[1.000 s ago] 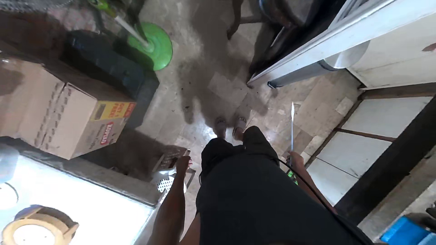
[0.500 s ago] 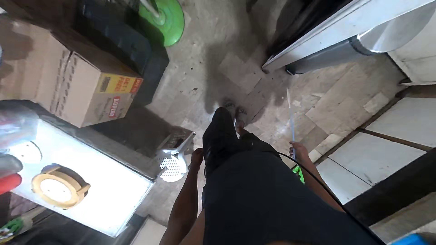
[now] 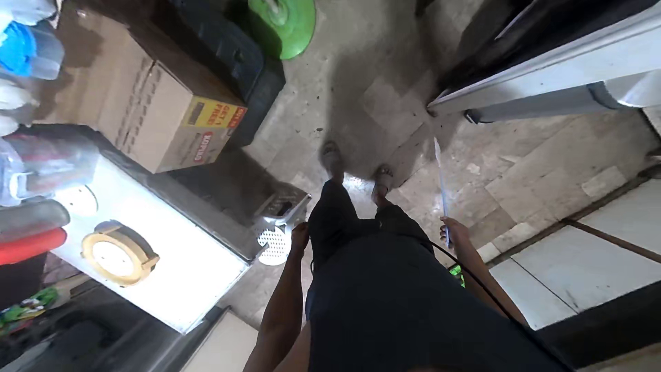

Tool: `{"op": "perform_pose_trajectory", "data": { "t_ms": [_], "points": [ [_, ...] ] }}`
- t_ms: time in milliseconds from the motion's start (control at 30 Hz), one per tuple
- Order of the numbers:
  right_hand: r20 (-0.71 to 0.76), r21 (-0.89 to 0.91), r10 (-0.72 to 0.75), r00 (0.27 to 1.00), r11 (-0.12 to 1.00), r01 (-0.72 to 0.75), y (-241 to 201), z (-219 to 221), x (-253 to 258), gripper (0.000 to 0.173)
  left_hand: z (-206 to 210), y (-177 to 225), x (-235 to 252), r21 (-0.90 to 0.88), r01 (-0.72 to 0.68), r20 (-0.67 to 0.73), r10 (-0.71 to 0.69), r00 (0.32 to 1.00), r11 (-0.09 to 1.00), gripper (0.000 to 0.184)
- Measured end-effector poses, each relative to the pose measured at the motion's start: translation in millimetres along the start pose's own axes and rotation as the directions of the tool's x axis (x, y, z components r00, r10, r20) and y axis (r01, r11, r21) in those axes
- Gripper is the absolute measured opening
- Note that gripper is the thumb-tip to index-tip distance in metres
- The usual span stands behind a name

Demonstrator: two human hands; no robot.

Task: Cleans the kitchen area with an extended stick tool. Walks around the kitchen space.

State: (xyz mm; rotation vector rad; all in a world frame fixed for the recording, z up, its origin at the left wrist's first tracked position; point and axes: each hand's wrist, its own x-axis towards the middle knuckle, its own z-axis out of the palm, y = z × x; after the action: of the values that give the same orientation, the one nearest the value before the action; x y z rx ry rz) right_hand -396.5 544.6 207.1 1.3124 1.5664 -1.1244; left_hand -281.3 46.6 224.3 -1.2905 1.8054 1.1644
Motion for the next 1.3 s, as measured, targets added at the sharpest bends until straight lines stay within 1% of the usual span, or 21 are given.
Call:
{"op": "perform_pose_trajectory", "data": {
  "t_ms": [100, 167, 300, 400, 500, 600, 700, 800, 867, 900, 933, 967, 1033, 1067, 1133, 1267, 1300],
  "points": [
    [-0.015, 0.013, -0.004, 1.000, 1.000, 0.004, -15.2, 28.3, -7.0, 0.031, -34.3, -3.1, 19.3, -0.092, 0.065, -0.043, -0.070, 0.997, 0.994, 0.030],
    [-0.046, 0.035, -0.008, 0.999, 0.999, 0.009, -27.9, 54.7, -10.9, 0.029, -62.3, -10.8, 36.8, -0.153, 0.078, -0.058, -0.088, 0.994, 0.985, 0.030],
    [-0.108, 0.023, -0.022, 0.994, 0.999, 0.024, -54.6, 116.0, -36.8, 0.027, -133.1, -14.0, 67.1, -0.216, 0.115, -0.053, -0.130, 0.990, 0.970, 0.033],
    [-0.104, 0.003, -0.084, 0.991, 0.996, 0.085, -77.8, 170.3, -51.4, 0.027, -192.0, -4.7, 91.1, -0.252, 0.094, -0.067, -0.114, 0.991, 0.963, 0.033],
    [-0.076, -0.067, -0.106, 0.991, 0.993, 0.101, -101.5, 215.8, -73.4, 0.026, -232.2, -9.3, 108.2, -0.350, 0.087, -0.112, -0.134, 0.985, 0.933, 0.034],
    [-0.038, -0.196, -0.155, 0.987, 0.970, 0.145, -126.6, 247.1, -81.1, 0.031, -253.0, -9.0, 126.1, -0.458, 0.070, -0.142, -0.150, 0.978, 0.886, 0.035],
    [-0.002, -0.302, -0.175, 0.985, 0.939, 0.166, -148.9, 269.7, -77.7, 0.034, -254.8, -6.6, 130.9, -0.514, 0.058, -0.144, -0.152, 0.978, 0.856, 0.036],
    [0.030, -0.411, -0.238, 0.971, 0.883, 0.229, -164.8, 276.6, -88.0, 0.037, -233.2, -12.0, 125.7, -0.526, 0.026, -0.111, -0.098, 0.989, 0.850, 0.036],
    [0.127, -0.466, -0.287, 0.949, 0.828, 0.313, -180.8, 300.6, -95.6, 0.039, -230.7, -13.9, 125.3, -0.533, 0.023, -0.114, -0.099, 0.989, 0.846, 0.035],
    [0.168, -0.493, -0.311, 0.935, 0.795, 0.353, -186.0, 308.7, -93.0, 0.040, -230.5, -17.8, 126.4, -0.544, 0.039, -0.110, -0.117, 0.987, 0.838, 0.035],
    [0.177, -0.522, -0.325, 0.929, 0.769, 0.368, -190.9, 313.4, -89.5, 0.042, -225.9, -27.2, 126.7, -0.559, 0.072, -0.099, -0.153, 0.983, 0.826, 0.036],
    [0.162, -0.551, -0.337, 0.928, 0.749, 0.368, -196.8, 317.7, -84.4, 0.042, -217.8, -39.5, 127.4, -0.581, 0.101, -0.098, -0.193, 0.976, 0.808, 0.036],
    [0.122, -0.562, -0.337, 0.934, 0.752, 0.344, -214.1, 333.0, -82.3, 0.039, -210.7, -52.7, 127.9, -0.619, 0.126, -0.117, -0.250, 0.961, 0.775, 0.035],
    [0.129, -0.547, -0.350, 0.928, 0.755, 0.361, -222.4, 334.0, -85.0, 0.037, -204.5, -57.9, 122.7, -0.625, 0.140, -0.114, -0.266, 0.957, 0.768, 0.035],
    [0.194, -0.479, -0.402, 0.895, 0.757, 0.444, -240.9, 333.8, -78.1, 0.036, -198.5, -62.6, 110.8, -0.614, 0.145, -0.095, -0.255, 0.962, 0.776, 0.034],
    [0.272, -0.204, -0.445, 0.853, 0.840, 0.503, -274.5, 325.2, -67.0, 0.024, -173.5, -74.9, 94.3, -0.618, 0.164, -0.073, -0.264, 0.962, 0.769, 0.034],
    [0.282, -0.129, -0.475, 0.833, 0.842, 0.524, -281.3, 326.1, -73.3, 0.025, -166.7, -76.1, 90.9, -0.636, 0.160, -0.073, -0.265, 0.961, 0.755, 0.034]
  ]
}}
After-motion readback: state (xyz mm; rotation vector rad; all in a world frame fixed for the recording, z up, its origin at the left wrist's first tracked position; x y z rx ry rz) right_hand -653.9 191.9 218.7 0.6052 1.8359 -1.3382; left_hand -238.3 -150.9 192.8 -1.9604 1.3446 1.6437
